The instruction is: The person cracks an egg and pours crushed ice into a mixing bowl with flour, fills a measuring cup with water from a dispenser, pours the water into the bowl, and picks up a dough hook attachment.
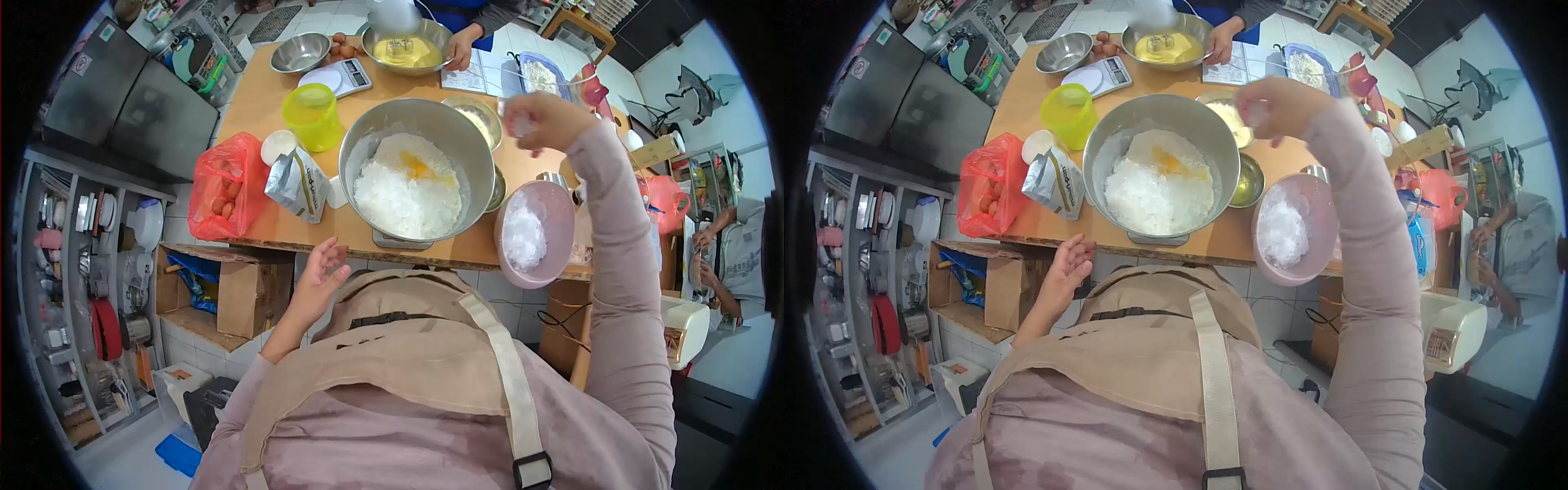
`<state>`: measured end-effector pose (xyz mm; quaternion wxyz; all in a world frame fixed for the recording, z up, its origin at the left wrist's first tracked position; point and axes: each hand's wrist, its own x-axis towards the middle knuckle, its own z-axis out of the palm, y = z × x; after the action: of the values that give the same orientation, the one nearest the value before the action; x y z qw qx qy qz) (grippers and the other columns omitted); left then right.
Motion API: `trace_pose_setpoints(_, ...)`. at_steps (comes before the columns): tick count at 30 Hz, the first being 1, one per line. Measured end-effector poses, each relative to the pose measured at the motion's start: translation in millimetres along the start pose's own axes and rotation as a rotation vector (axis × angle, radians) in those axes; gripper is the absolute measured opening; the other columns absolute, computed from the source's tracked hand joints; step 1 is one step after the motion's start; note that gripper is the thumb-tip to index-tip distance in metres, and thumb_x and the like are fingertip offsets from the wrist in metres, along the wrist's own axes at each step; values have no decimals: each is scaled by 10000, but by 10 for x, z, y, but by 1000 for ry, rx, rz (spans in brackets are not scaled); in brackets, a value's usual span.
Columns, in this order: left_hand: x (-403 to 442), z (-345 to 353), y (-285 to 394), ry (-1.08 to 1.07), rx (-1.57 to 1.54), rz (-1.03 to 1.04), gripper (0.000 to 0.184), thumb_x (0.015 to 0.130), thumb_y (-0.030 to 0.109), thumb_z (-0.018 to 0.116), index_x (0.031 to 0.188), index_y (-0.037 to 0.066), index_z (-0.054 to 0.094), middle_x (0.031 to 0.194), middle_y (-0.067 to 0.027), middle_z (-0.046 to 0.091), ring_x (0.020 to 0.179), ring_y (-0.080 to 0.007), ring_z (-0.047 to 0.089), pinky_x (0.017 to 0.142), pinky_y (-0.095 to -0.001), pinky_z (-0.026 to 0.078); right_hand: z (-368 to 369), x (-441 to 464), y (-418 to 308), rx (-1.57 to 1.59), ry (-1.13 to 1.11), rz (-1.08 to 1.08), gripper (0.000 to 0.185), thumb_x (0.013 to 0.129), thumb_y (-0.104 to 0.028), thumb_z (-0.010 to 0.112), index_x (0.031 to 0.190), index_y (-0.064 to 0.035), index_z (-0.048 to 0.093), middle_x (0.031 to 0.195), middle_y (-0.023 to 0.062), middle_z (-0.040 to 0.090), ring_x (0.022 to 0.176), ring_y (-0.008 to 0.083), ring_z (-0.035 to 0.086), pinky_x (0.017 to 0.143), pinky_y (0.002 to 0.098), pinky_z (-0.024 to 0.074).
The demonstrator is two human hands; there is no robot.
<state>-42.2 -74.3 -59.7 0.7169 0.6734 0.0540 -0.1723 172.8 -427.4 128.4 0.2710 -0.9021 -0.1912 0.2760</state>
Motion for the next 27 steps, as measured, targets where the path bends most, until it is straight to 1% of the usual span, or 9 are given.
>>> trace_pose_setpoints(3, -7, -15, -6, -9, 28, -9, 606, 891, 163, 595, 1382, 51, 258, 1323, -140, 430, 1165, -229, 421, 964, -361, 382, 83, -203, 706, 106, 74, 1, 137, 709, 8, 594, 830, -46, 559, 744, 34, 564, 575, 143, 592, 501, 271, 510)
trace_pose_setpoints(5, 1, -33, -27, -16, 20, -11, 609, 891, 167, 595, 1383, 50, 255, 1328, -142, 427, 1161, -229, 420, 964, -362, 381, 290, -370, 904, 14, 145, 174, 193, 650, 44, 607, 817, -42, 567, 705, 69, 580, 550, 167, 600, 456, 301, 505)
trace_pose_setpoints(9, 15, -94, -36, -25, 71, 2, 611, 890, 174, 595, 1382, 46, 254, 1324, -145, 433, 1181, -244, 418, 974, -368, 373, 942, -533, 1691, 121, 233, 353, 199, 628, 17, 636, 814, -44, 600, 684, 80, 602, 523, 177, 610, 422, 304, 490)
trace_pose_setpoints(12, 38, -116, -49, -26, 75, 5, 615, 891, 182, 596, 1381, 43, 253, 1323, -149, 436, 1198, -255, 415, 982, -375, 365, 1333, -640, 1939, 66, 268, 426, 220, 616, 5, 654, 829, -43, 629, 732, 102, 640, 563, 198, 635, 478, 326, 508)
trace_pose_setpoints(15, 38, -113, -28, -30, 98, -1, 618, 891, 189, 597, 1381, 40, 252, 1328, -152, 431, 1207, -263, 414, 983, -380, 366, 1532, -694, 2034, -9, 311, 500, 236, 606, -25, 682, 838, -56, 658, 819, 121, 671, 700, 230, 669, 633, 349, 538)
trace_pose_setpoints(19, 39, -98, -48, -42, 101, -17, 618, 891, 193, 597, 1379, 37, 252, 1334, -153, 424, 1207, -264, 415, 974, -378, 375, 1650, -796, 2035, -122, 454, 443, 288, 602, -74, 749, 883, -111, 700, 920, 126, 680, 879, 275, 651, 782, 358, 506)
trace_pose_setpoints(22, 41, -81, -43, -52, 113, -21, 615, 892, 196, 596, 1378, 39, 255, 1328, -152, 426, 1209, -261, 415, 969, -377, 380, 1632, -851, 1915, -120, 439, 519, 289, 612, -98, 760, 894, -106, 702, 903, 135, 677, 850, 284, 649, 753, 362, 504)
trace_pose_setpoints(25, 37, -82, -47, -46, 121, -15, 616, 891, 201, 597, 1379, 42, 256, 1322, -150, 428, 1210, -258, 415, 958, -374, 389, 1563, -837, 2084, -98, 424, 584, 269, 632, -135, 757, 889, -84, 698, 893, 148, 671, 837, 287, 645, 758, 369, 500)
trace_pose_setpoints(27, 28, -84, -56, -32, 118, -18, 619, 889, 206, 599, 1379, 44, 257, 1321, -149, 428, 1211, -257, 416, 950, -372, 394, 1464, -862, 2079, -182, 373, 571, 255, 644, -151, 750, 881, -72, 698, 870, 155, 667, 821, 288, 644, 745, 376, 498)
